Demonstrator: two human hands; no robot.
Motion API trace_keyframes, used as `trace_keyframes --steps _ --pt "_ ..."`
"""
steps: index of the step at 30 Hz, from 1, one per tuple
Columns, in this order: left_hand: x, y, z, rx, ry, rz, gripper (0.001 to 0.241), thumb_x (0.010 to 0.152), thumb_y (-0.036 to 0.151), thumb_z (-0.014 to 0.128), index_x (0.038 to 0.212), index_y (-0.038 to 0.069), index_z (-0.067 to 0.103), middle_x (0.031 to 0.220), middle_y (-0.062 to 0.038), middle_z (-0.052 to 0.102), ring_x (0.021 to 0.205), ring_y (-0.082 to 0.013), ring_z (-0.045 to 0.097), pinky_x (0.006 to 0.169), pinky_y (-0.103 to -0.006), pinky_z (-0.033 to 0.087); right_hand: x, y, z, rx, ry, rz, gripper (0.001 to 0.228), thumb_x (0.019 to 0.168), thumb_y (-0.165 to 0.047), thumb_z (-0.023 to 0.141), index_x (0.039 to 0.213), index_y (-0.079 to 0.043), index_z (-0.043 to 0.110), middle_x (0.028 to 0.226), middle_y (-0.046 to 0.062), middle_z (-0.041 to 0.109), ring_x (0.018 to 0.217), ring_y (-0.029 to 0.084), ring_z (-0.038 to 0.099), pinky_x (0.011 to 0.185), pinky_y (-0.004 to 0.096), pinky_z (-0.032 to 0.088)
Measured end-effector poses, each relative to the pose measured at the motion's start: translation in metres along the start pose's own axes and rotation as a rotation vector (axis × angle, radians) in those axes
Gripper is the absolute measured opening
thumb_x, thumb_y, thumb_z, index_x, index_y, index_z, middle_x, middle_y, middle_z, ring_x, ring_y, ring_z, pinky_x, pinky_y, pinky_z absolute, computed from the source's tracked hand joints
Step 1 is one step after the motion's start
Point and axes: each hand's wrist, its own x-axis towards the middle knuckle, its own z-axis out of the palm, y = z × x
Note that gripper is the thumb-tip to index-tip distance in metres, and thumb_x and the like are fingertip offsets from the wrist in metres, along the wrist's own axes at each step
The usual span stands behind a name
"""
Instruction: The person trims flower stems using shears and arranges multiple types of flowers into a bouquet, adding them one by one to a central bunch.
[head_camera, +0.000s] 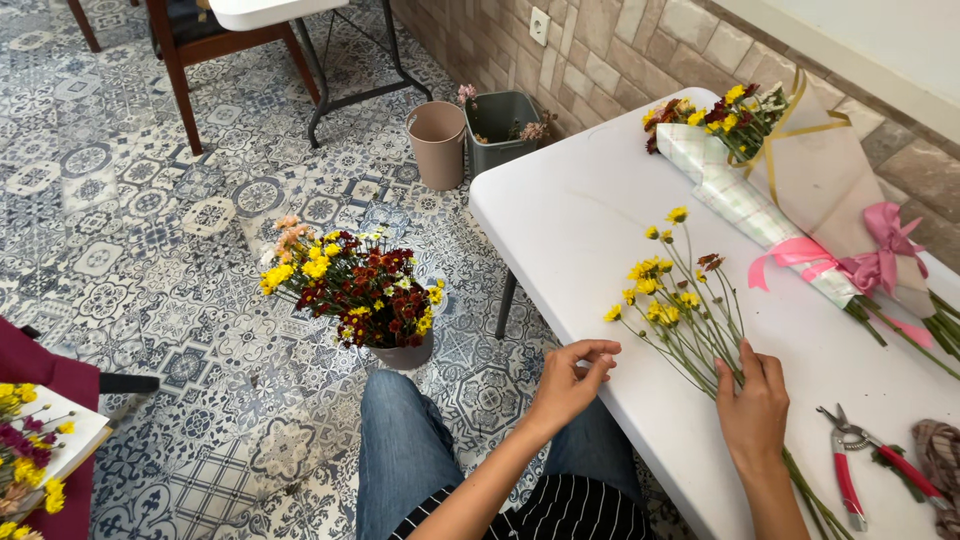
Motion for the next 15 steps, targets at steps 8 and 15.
trace_keyframes --steps 8,15 --pt "0.001 -0.005 0.010 0.147 -0.093 0.013 0.035 0.097 0.017 0.063 0.130 0.008 0.068 0.128 -0.011 0.071 0.102 -0.0164 0.072 0.078 -0.0271 0.061 0.001 -0.009 -0.007 -0.004 -0.053 0.068 0.048 0.101 -0.018 0.070 0.142 0.006 0.067 0.111 0.015 0.062 0.095 0.028 0.062 0.086 0.045 0.054" --pt "0.001 -0.002 0.010 0.152 -0.121 -0.014 0.043 0.096 0.017 0.063 0.138 0.007 0.063 0.134 -0.012 0.068 0.108 -0.0153 0.070 0.072 -0.0255 0.060 0.005 -0.022 -0.016 0.032 -0.066 0.074 0.048 0.100 -0.017 0.070 0.142 0.006 0.065 0.113 0.016 0.064 0.091 0.028 0.063 0.083 0.045 0.055"
